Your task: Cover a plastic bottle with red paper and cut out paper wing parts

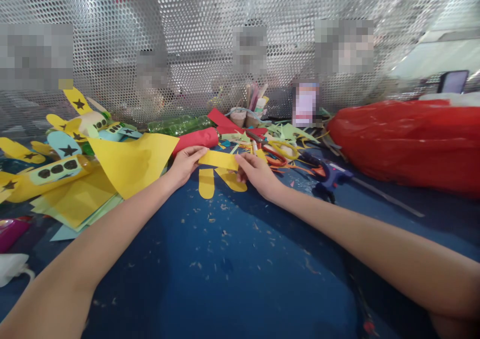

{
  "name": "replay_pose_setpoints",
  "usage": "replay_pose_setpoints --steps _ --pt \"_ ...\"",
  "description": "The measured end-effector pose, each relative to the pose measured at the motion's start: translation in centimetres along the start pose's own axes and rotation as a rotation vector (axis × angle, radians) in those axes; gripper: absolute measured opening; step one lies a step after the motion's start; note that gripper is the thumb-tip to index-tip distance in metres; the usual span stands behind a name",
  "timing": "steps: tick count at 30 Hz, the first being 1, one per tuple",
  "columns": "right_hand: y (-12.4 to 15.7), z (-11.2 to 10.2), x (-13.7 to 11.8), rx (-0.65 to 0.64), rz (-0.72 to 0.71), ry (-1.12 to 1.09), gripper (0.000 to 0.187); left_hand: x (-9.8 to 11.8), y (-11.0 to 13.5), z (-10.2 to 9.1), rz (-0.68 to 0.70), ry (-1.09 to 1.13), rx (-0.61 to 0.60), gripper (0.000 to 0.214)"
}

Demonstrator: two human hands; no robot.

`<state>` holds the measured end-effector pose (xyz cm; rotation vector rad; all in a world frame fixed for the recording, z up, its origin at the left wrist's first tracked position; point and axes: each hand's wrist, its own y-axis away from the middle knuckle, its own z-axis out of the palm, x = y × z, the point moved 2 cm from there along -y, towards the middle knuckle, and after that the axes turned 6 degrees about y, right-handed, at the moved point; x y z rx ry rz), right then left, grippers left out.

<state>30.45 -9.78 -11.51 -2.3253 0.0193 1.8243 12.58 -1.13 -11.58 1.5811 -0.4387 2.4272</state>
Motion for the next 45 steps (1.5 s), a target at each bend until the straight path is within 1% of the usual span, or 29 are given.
replay_pose_setpoints --steps 2,4,9,19,21,23,26,30,32,34,35,38,40,42,45 --pt "0.0 0.1 0.0 -0.048 0.006 0.008 0.029 0.0 0.0 0.0 0.0 0.009 -0.003 0.019" --pt "-0.1 0.1 0.0 -0.068 0.005 0.012 0.027 0.0 0.1 0.1 0.0 0.017 -0.013 0.02" --pt "-0.1 0.0 0.3 -0.038 -0.019 -0.007 0.024 0.1 0.1 0.3 -0.005 0.02 -0.052 0.023" --pt "-0.4 0.1 0.6 -0.02 -0.054 0.0 0.021 0.1 0.1 0.2 -0.014 0.012 -0.05 0.018" --pt "-0.3 0.1 0.5 -0.022 -0.047 -0.001 0.02 0.1 0.0 0.2 -0.012 0.009 -0.05 0.02" --pt "-0.1 0.1 0.2 -0.026 -0.03 -0.012 0.02 0.1 0.0 0.1 -0.008 -0.005 -0.04 0.028" --pt "0.3 0.1 -0.4 -0.023 0.009 -0.068 0.022 0.1 0.0 0.0 -0.007 -0.026 -0.039 0.037" --pt "0.6 0.0 -0.8 -0.036 0.058 -0.134 0.031 0.2 0.2 0.2 -0.013 -0.052 -0.082 0.036" --pt "0.6 0.1 -0.9 -0.054 0.044 -0.103 0.031 0.2 0.4 0.4 -0.011 -0.09 -0.132 0.033" --pt "0.6 0.2 -0.9 -0.082 -0.003 -0.042 0.031 0.2 0.6 0.6 0.001 -0.135 -0.185 0.03" --pt "0.7 0.2 -0.9 -0.098 -0.028 -0.012 0.035 0.2 0.6 0.7 0.009 -0.153 -0.208 0.028" --pt "0.7 0.3 -0.8 -0.137 -0.071 0.037 0.054 0.3 0.8 0.9 0.033 -0.195 -0.267 0.022" --pt "0.6 0.3 -0.6 -0.165 -0.083 0.051 0.06 0.4 0.9 1.0 0.041 -0.228 -0.288 0.019" --pt "0.5 0.4 -0.4 -0.189 -0.092 0.07 0.058 0.5 0.9 1.1 0.049 -0.247 -0.286 0.018" --pt "0.4 0.4 -0.2 -0.206 -0.116 0.135 0.049 0.5 0.9 1.1 0.052 -0.237 -0.259 0.017"
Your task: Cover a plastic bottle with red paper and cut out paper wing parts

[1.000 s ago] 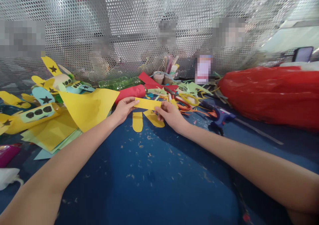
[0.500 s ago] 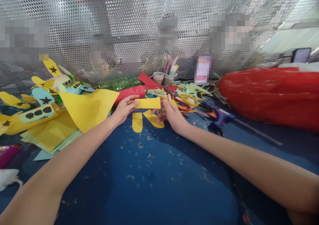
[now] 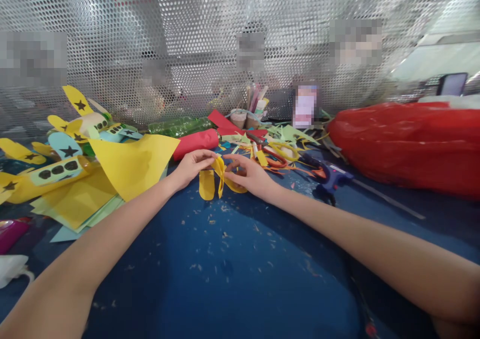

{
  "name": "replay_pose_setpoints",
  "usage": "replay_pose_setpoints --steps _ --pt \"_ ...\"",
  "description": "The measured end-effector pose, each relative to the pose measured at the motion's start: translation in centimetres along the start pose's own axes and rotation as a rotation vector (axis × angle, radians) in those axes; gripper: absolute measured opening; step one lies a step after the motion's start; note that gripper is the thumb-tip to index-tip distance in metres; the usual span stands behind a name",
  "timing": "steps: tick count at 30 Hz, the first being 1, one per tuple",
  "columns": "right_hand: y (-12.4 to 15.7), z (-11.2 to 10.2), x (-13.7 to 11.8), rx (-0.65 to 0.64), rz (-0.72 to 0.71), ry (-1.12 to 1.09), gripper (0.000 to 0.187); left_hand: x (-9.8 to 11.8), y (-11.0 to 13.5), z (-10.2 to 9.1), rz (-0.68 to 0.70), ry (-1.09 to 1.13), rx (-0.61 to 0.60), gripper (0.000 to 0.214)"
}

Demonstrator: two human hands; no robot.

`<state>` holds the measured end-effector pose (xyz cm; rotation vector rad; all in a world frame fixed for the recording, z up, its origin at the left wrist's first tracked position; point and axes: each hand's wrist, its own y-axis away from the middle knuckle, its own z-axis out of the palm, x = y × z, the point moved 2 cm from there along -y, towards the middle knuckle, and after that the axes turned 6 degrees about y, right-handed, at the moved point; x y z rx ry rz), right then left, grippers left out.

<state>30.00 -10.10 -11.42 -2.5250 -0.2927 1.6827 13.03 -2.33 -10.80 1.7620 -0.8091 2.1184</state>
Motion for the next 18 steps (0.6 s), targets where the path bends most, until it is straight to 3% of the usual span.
replay_pose_setpoints --steps 7,13,15,18 --pt "-0.01 0.05 -0.2 -0.005 -0.072 0.12 0.054 -0.1 0.0 -0.08 -0.039 -0.019 0.012 0.017" --pt "0.03 0.1 0.01 0.05 -0.019 -0.02 0.031 -0.17 0.01 -0.09 -0.091 0.087 0.015 0.013" --pt "-0.04 -0.04 0.12 0.095 0.025 -0.103 0.028 -0.26 -0.14 -0.27 -0.107 0.166 0.074 0.01" --pt "-0.09 -0.62 0.02 0.279 0.043 -0.217 0.024 -0.25 -0.39 -0.71 -0.084 0.243 0.185 0.009"
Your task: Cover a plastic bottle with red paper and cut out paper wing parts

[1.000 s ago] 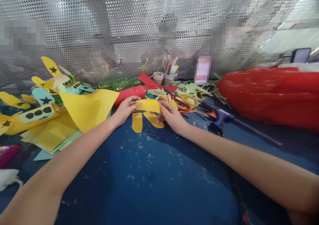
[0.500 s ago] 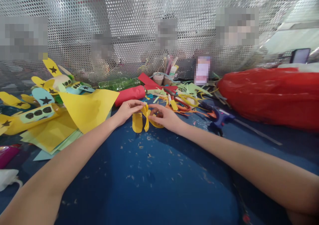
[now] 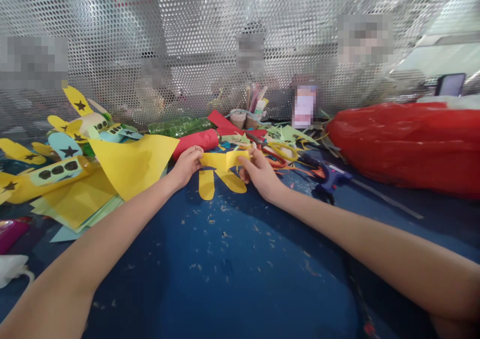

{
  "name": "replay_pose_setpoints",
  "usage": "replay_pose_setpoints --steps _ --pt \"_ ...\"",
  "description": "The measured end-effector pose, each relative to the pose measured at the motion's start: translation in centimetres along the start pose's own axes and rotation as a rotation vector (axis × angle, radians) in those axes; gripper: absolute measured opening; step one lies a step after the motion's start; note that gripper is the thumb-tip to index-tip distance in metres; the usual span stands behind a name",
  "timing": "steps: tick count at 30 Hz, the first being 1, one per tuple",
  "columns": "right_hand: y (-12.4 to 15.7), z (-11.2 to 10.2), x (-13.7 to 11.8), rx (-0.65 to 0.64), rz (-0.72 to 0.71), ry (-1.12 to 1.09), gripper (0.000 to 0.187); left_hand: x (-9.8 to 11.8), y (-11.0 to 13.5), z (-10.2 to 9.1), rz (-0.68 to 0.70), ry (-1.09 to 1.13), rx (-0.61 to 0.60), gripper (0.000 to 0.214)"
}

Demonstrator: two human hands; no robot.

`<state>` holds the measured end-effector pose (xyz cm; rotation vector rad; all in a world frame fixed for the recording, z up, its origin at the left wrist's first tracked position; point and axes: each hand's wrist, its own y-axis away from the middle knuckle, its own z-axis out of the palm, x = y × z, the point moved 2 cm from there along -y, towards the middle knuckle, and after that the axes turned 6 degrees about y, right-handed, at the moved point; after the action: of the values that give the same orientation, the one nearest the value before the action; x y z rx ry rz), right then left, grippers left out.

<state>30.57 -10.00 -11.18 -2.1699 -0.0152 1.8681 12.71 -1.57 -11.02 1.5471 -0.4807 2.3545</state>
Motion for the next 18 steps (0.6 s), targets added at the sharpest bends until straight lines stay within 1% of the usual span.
replay_pose_setpoints --steps 2,3,4,6,9,11,13,14,16,18 --pt "0.0 -0.3 -0.3 0.123 -0.032 -0.051 0.024 0.2 -0.1 -0.2 0.009 0.023 0.019 0.007" --pt "0.0 -0.5 -0.4 0.156 -0.052 -0.069 0.023 0.3 -0.1 -0.2 0.0 0.028 0.016 0.006" --pt "0.0 -0.5 -0.5 0.168 -0.068 -0.083 0.023 0.4 -0.1 -0.2 -0.015 0.027 0.006 0.01" --pt "0.1 -0.5 -0.6 0.156 -0.08 -0.098 0.021 0.6 0.1 -0.1 -0.05 -0.011 -0.033 0.025" --pt "0.0 -0.6 -0.6 0.128 -0.071 -0.07 0.021 0.8 0.6 0.6 -0.042 -0.186 -0.136 0.038" --pt "-0.1 -0.7 -0.5 0.12 -0.076 -0.046 0.022 0.9 1.2 1.3 0.044 -0.357 -0.228 0.041" --pt "-0.2 -0.8 -0.4 0.113 -0.084 -0.044 0.025 0.9 1.9 2.3 0.203 -0.509 -0.331 0.042" --pt "-0.2 -0.8 -0.3 0.112 -0.085 -0.05 0.026 1.0 2.3 2.7 0.296 -0.564 -0.37 0.038" --pt "-0.2 -0.8 -0.1 0.113 -0.084 -0.058 0.028 0.9 2.9 3.5 0.444 -0.641 -0.395 0.03" --pt "-0.2 -0.8 0.1 0.122 -0.081 -0.059 0.03 0.8 3.2 4.0 0.481 -0.693 -0.371 0.029"
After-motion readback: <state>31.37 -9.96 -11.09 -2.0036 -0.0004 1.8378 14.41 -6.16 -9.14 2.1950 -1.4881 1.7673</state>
